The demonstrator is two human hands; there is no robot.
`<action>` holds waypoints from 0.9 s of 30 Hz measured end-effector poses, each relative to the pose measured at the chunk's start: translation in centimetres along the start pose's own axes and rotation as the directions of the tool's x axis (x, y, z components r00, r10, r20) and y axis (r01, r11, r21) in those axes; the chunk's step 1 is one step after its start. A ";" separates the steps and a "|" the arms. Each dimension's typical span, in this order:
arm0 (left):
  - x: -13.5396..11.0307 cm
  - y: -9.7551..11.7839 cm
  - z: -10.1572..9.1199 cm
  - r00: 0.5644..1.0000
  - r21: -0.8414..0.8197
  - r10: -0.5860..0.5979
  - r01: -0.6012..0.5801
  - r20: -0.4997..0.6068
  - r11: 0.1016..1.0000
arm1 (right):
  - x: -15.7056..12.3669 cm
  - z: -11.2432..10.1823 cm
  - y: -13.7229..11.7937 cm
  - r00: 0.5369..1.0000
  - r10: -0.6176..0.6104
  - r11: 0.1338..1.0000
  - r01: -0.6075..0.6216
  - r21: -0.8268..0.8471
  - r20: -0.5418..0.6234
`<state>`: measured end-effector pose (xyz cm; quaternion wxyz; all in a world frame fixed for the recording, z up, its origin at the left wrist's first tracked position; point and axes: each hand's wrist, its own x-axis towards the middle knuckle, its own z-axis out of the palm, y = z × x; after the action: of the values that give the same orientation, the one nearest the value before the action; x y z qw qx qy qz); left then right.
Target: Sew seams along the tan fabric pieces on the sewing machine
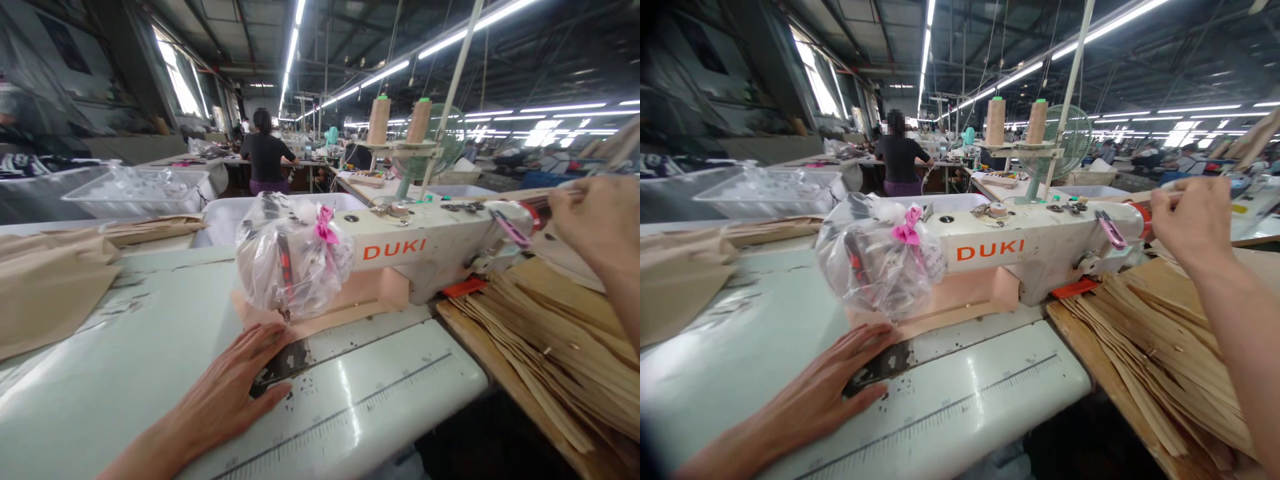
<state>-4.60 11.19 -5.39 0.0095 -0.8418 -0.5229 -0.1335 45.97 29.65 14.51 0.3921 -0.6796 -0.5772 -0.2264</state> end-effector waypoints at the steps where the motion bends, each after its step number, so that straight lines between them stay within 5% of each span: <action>1: 0.0 -0.1 0.1 1.000 0.013 0.000 0.000 -0.015 1.000 | -2.4 -1.3 -2.9 0.978 -0.103 0.993 0.111 0.036 -0.180; 2: 0.0 -0.1 0.2 0.999 0.024 0.002 -0.001 -0.033 1.000 | -5.4 -2.1 -6.1 0.935 -0.226 0.959 0.263 0.107 -0.275; 4: -0.1 -0.1 0.4 0.997 0.040 0.011 -0.008 -0.072 0.999 | -12.5 -2.1 -12.7 0.811 -0.578 0.687 0.547 0.478 -0.097; 6: -0.1 0.0 0.6 0.994 0.071 0.026 -0.019 -0.105 0.997 | -19.1 0.3 -17.9 0.518 -0.852 0.380 0.514 0.769 0.075; 7: -0.1 0.0 0.6 0.992 0.095 0.041 -0.030 -0.121 0.995 | -21.6 2.0 -19.7 0.406 -0.907 0.316 0.486 0.815 0.110; 8: -0.1 0.0 0.6 0.990 0.124 0.057 -0.041 -0.131 0.991 | -23.4 3.8 -20.8 0.329 -0.934 0.289 0.468 0.835 0.138; 10: -0.1 -0.1 0.6 0.985 0.185 0.086 -0.058 -0.149 0.981 | -25.1 7.0 -21.7 0.252 -0.950 0.286 0.453 0.844 0.187; 13: 0.0 -0.3 0.5 0.981 0.248 0.112 -0.071 -0.159 0.966 | -24.9 9.3 -21.2 0.267 -0.937 0.328 0.441 0.835 0.227; 27: 1.2 0.0 -0.2 0.964 0.215 0.147 -0.098 -0.221 0.972 | -25.3 10.2 -20.9 0.354 -0.900 0.385 0.371 0.845 0.255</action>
<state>-4.11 12.25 -4.92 0.1652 -0.8455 -0.4757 -0.1776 18.55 22.94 -5.10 0.2183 -0.2044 -0.9463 0.1226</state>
